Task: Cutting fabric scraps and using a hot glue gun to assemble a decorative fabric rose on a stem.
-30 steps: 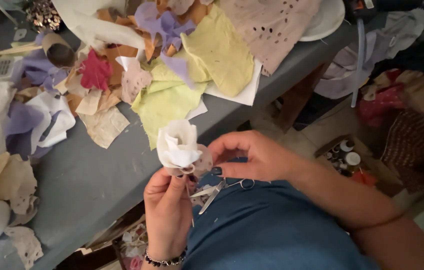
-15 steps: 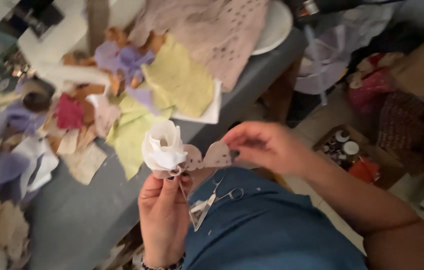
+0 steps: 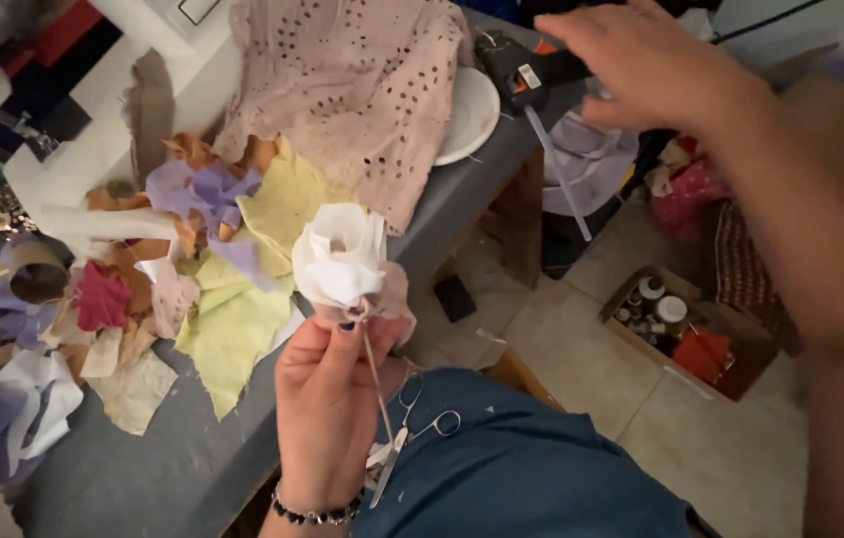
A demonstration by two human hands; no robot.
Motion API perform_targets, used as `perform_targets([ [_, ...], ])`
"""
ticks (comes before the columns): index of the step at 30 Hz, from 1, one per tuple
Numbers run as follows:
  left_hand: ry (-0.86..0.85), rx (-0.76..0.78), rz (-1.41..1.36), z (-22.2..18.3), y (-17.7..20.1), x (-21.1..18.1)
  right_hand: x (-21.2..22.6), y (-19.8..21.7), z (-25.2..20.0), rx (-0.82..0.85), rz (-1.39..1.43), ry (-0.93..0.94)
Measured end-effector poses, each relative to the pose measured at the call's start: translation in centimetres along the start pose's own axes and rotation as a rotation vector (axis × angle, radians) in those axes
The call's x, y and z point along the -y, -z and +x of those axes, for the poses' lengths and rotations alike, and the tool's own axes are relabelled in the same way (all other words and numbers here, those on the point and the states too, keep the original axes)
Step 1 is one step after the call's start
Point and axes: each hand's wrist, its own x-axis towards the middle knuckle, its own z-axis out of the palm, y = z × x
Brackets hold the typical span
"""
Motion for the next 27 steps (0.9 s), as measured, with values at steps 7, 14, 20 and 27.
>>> perform_targets([
  [7, 0.08, 0.086, -0.061, 0.5, -0.4, 0.6, 0.5, -0.9, -1.3, -0.138, -0.41, -0.002],
  [14, 0.082, 0.097, -0.076, 1.2, -1.6, 1.1, 4.2, 3.3, -7.9, -0.299, 0.003, -0.149],
  [20, 0.067, 0.205, -0.084, 2.7, -5.2, 0.9, 7.4, 4.8, -9.0, -0.507, 0.231, 0.377],
  [27, 0.058, 0.27, -0.077, 2.9, -6.9, 1.7, 10.0, 6.1, -9.0, -0.443, 0.364, 0.39],
])
